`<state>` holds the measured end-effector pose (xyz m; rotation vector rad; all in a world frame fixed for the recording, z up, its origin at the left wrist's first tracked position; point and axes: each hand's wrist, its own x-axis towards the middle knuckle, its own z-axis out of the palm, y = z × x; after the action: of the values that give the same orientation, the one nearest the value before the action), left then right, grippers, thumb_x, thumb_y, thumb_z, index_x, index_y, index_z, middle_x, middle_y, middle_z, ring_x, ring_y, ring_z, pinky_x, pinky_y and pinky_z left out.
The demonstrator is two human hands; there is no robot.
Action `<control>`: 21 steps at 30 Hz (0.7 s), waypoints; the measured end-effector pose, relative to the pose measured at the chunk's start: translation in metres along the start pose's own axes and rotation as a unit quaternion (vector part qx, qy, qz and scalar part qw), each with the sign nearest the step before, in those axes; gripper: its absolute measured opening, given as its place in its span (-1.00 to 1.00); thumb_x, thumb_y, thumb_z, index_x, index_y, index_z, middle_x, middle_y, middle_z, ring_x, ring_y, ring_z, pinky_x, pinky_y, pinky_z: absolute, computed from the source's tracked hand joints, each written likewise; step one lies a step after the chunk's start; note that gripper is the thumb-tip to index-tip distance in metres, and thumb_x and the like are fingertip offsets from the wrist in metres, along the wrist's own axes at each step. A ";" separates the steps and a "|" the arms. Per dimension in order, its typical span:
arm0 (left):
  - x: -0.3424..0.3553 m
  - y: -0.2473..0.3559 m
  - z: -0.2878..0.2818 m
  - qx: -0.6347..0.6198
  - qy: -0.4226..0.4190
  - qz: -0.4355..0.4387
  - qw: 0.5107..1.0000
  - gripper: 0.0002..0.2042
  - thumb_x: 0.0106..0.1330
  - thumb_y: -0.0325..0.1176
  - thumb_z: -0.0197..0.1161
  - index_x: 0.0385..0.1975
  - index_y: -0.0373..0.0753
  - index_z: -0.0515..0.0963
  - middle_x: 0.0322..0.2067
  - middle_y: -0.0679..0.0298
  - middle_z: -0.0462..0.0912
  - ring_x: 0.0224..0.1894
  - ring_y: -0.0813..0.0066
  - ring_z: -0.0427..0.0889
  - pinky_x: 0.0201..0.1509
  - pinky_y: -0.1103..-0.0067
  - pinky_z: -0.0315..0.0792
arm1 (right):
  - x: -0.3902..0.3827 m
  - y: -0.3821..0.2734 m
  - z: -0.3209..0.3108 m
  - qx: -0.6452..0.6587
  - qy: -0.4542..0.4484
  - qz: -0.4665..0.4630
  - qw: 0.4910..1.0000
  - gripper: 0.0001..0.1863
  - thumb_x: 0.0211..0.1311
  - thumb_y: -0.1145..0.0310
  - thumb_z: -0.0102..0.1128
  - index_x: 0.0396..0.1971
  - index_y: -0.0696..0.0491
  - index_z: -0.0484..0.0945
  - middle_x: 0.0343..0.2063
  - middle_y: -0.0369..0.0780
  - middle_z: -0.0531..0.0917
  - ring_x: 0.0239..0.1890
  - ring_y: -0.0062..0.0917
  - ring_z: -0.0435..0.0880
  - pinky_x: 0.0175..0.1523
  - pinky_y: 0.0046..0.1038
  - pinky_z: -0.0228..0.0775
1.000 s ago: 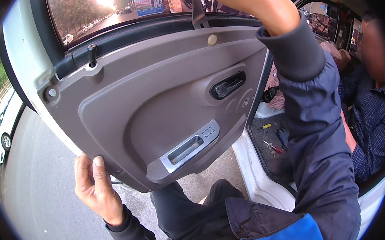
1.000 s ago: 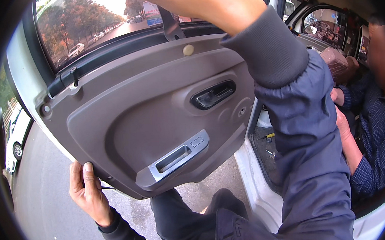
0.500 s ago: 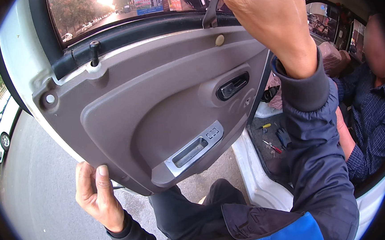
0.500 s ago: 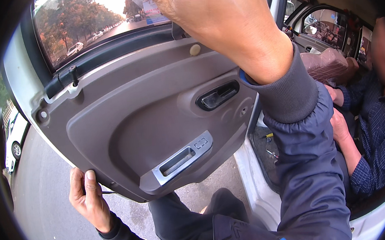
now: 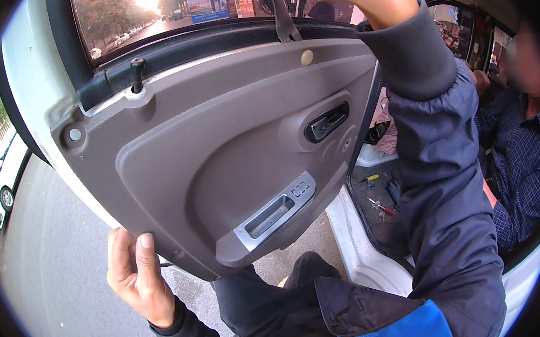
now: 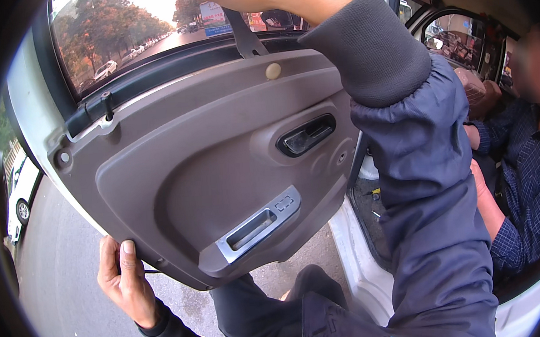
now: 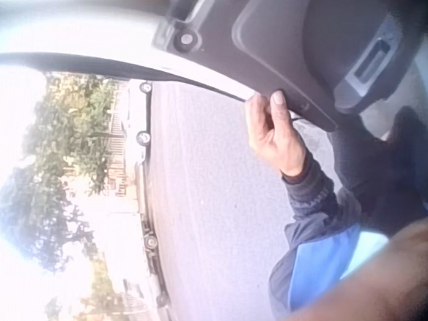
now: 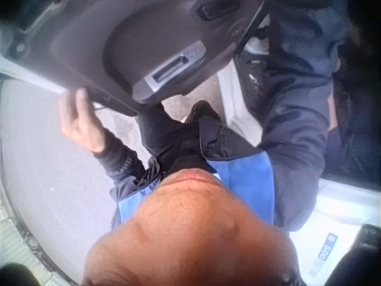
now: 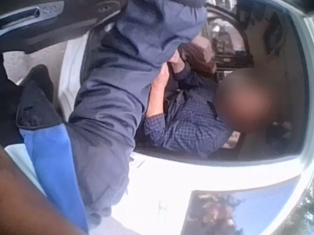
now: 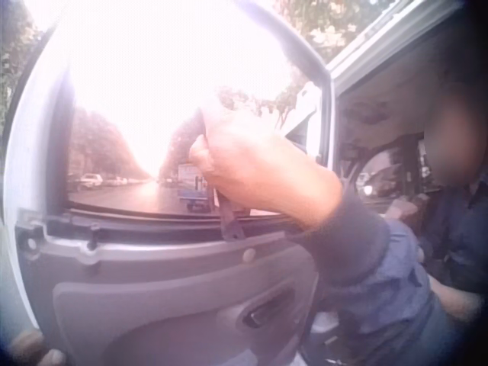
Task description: The person removes the interior door panel of a white car. They use a screwdriver to remove screws, pry off clips, and detach the panel from the door frame. The panel is fully removed by the end of the clip.
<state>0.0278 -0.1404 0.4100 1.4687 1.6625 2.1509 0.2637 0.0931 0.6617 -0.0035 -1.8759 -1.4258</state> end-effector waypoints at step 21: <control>0.000 -0.006 0.000 0.010 0.006 0.030 0.999 -0.79 0.44 -0.48 0.31 0.00 -0.41 0.66 -0.37 0.36 0.55 -0.47 0.71 0.36 -0.45 0.71 0.18 | -0.006 -0.010 -0.018 0.033 -0.070 0.098 0.992 -0.66 0.33 0.53 0.03 0.06 0.32 0.35 -0.59 0.03 0.59 -0.49 -0.13 0.68 -0.33 -0.21 0.56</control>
<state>0.0245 -0.1376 0.4055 1.5350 1.6698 2.1830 0.2736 0.0766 0.6515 -0.2560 -1.9753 -1.2569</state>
